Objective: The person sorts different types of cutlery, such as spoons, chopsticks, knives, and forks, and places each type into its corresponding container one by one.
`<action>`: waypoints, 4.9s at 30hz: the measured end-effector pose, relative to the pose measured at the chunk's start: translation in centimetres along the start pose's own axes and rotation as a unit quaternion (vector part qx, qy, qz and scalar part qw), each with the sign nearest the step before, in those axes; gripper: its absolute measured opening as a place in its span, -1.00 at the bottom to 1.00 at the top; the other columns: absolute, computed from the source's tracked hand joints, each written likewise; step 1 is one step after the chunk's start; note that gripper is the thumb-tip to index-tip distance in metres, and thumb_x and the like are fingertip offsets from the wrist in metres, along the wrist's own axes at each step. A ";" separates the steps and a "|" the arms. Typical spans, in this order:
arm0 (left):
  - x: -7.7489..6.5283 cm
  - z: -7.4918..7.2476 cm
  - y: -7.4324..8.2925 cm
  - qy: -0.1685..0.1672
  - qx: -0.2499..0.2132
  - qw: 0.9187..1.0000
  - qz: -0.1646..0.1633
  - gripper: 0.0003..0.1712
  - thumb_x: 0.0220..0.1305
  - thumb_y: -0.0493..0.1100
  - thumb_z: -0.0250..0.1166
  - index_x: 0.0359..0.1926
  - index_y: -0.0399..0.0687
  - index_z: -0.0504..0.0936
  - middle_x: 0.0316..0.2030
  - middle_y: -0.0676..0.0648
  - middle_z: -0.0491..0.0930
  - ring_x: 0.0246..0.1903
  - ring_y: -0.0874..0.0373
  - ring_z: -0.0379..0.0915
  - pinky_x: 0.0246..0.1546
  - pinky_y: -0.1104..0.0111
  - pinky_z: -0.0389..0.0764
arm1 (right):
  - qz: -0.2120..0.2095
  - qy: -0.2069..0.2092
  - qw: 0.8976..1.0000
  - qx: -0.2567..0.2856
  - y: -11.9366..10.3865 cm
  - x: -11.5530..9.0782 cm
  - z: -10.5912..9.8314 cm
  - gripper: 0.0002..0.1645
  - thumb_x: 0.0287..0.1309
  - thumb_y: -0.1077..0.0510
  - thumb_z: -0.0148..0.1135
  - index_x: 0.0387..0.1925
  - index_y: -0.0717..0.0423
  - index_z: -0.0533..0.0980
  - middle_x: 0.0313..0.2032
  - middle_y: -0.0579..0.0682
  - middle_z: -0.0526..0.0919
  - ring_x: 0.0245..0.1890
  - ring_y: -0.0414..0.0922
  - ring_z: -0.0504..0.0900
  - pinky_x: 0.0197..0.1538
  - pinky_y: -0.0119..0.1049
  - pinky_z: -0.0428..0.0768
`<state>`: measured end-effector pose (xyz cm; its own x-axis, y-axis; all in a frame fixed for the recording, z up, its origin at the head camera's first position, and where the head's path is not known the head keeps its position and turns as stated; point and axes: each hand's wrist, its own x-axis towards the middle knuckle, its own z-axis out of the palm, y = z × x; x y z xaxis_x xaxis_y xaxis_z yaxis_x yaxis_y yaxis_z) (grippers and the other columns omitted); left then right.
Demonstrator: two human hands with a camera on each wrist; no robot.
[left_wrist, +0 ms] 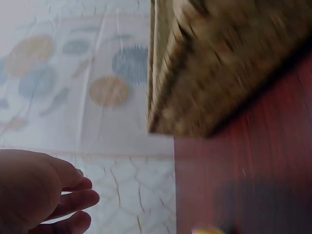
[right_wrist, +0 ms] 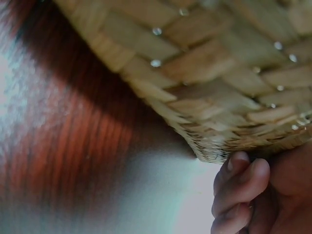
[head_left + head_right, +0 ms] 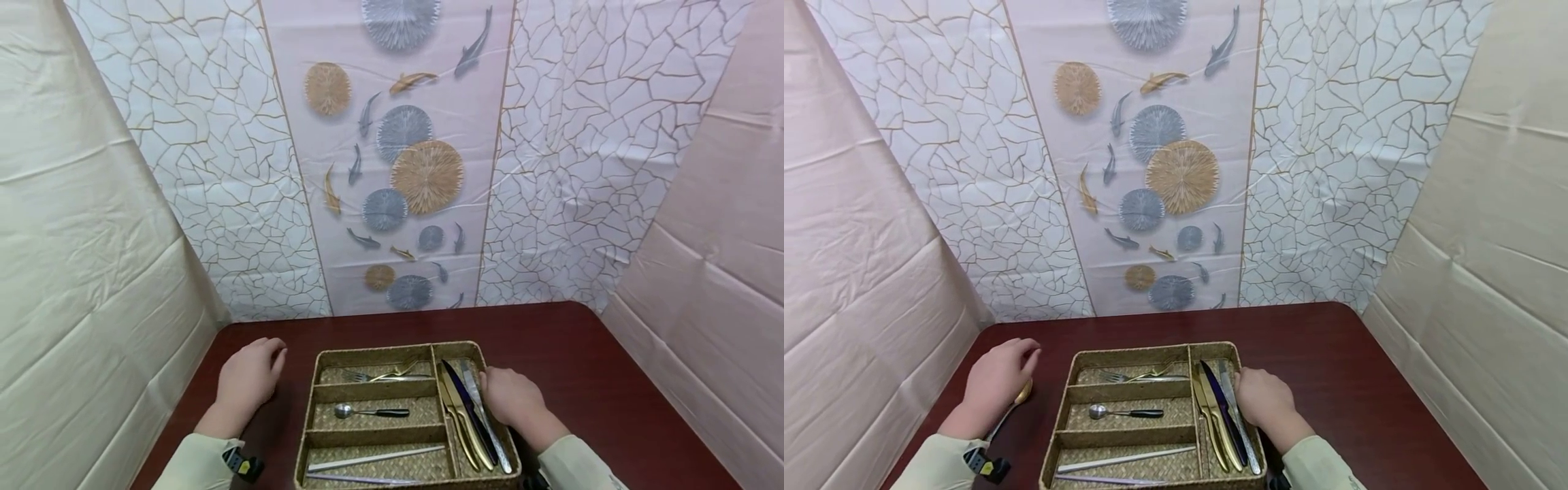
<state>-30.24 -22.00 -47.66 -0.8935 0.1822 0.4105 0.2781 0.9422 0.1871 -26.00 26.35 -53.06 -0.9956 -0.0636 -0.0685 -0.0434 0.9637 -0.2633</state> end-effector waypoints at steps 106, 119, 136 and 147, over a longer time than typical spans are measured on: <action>-2.7 -0.5 1.0 -0.059 -0.081 0.994 -0.047 -0.89 0.43 -0.14 0.53 -0.24 0.07 0.73 -0.33 0.10 0.67 -0.45 0.23 0.50 -0.43 0.20 0.57 | -0.008 -0.008 1.000 0.007 0.1 0.0 -0.2 -0.46 0.74 0.03 -0.02 0.24 0.43 0.62 0.05 0.35 0.75 -0.19 0.19 0.78 -0.13 0.21 0.74; -1.6 -2.9 5.9 -0.012 -0.171 0.985 -0.008 -0.90 0.43 -0.16 0.54 -0.22 0.14 0.76 -0.36 0.21 0.61 -0.40 0.30 0.51 -0.30 0.25 0.61 | -0.013 -0.012 1.000 0.013 0.0 -0.1 -0.4 -0.50 0.74 0.04 -0.02 0.16 0.37 0.65 -0.07 0.25 0.78 -0.28 0.11 0.75 -0.18 0.18 0.73; -2.3 0.5 10.0 -0.058 -0.199 0.972 0.107 -0.88 0.43 -0.18 0.53 -0.21 0.15 0.75 -0.36 0.30 0.58 -0.38 0.42 0.51 -0.34 0.37 0.61 | -0.005 -0.011 1.000 0.022 0.1 0.0 -0.3 -0.57 0.74 0.05 -0.03 -0.02 0.23 0.68 -0.34 0.05 0.69 -0.44 -0.02 0.65 -0.30 0.06 0.67; -2.0 1.9 10.8 -0.160 -0.168 0.960 0.155 -0.87 0.47 -0.19 0.50 -0.25 0.14 0.74 -0.35 0.28 0.56 -0.41 0.42 0.44 -0.36 0.37 0.57 | -0.007 -0.020 0.999 0.026 0.3 0.1 -0.2 -0.52 0.74 0.05 -0.02 0.15 0.35 0.65 -0.11 0.22 0.78 -0.34 0.06 0.73 -0.20 0.14 0.73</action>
<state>-26.16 -11.66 -48.17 -0.7971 0.5666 0.2086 0.5982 0.6941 0.4004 -26.08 26.68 -52.98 -0.9909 -0.0877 -0.1021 -0.0516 0.9482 -0.3135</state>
